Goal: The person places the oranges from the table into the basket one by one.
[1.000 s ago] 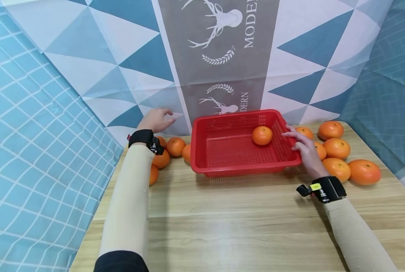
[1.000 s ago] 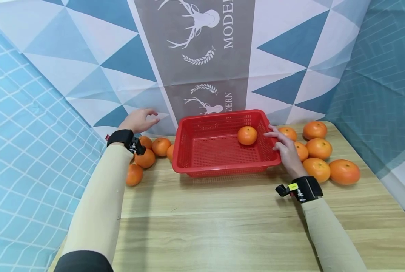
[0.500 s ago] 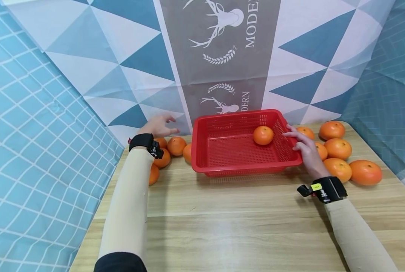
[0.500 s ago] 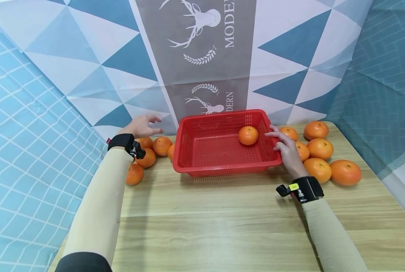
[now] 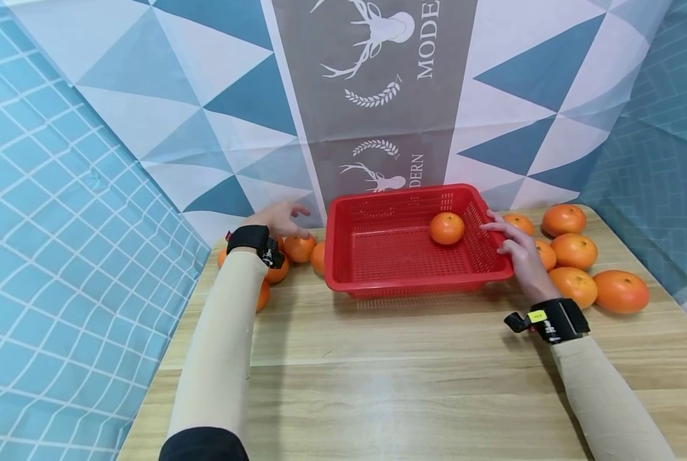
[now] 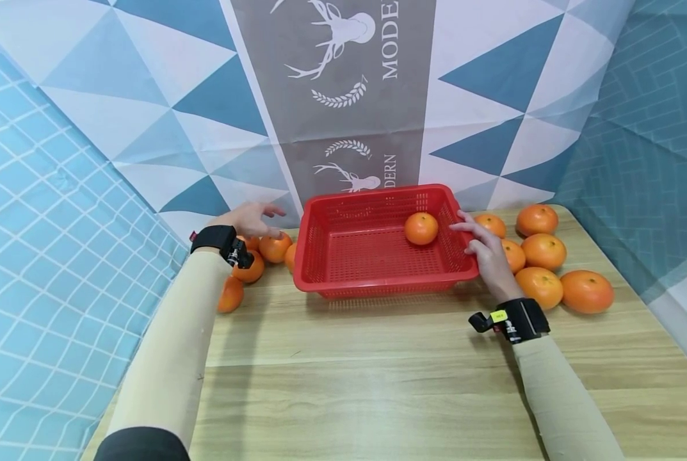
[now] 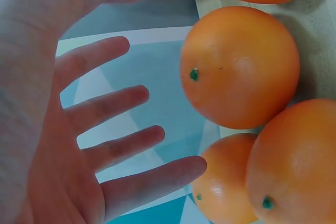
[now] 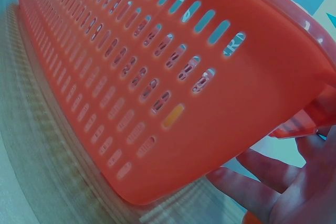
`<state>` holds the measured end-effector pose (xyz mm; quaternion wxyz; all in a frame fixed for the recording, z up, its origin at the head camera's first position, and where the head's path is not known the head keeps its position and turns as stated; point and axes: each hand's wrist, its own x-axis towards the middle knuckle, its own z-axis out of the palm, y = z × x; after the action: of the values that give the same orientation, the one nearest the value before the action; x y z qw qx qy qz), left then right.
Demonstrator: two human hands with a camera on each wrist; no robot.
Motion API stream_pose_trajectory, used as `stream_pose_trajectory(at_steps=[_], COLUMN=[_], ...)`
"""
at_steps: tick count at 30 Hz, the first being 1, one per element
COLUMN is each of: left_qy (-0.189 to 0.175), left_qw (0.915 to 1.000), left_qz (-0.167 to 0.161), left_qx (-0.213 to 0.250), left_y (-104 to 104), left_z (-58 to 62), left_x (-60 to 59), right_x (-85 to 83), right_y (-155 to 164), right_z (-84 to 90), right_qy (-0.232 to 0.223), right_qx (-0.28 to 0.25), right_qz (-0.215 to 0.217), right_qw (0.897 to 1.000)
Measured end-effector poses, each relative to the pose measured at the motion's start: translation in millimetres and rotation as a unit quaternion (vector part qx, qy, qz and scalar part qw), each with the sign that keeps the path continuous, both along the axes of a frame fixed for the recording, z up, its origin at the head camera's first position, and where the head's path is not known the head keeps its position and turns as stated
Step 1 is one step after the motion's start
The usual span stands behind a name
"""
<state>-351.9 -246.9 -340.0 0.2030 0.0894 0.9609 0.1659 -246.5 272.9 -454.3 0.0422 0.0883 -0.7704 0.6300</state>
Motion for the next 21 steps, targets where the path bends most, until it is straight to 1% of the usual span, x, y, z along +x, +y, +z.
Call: stream_pose_trajectory(at_steps=[5, 10, 17, 21], left_qy=[0.008, 0.009, 0.022, 0.024], left_qw=[0.9998, 0.9996, 0.9988, 0.9991], left_qz=[-0.015, -0.012, -0.033, -0.027], left_qx=[-0.012, -0.024, -0.029, -0.024], left_y=[-2, -2, -1, 1], left_z=[-6.5, -13.6, -22.5, -27.8], left_x=[1.1, 3.3, -0.3, -0.8], right_x=[-0.1, -0.2, -0.1, 0.0], right_y=[-1, -1, 0, 0], right_z=[0.6, -0.3, -0.8, -0.6], right_qy=[0.005, 0.006, 0.007, 0.006], right_qx=[0.002, 0.002, 0.004, -0.002], right_qz=[-0.002, -0.002, -0.005, -0.001], right_qw=[1.000, 1.000, 1.000, 1.000])
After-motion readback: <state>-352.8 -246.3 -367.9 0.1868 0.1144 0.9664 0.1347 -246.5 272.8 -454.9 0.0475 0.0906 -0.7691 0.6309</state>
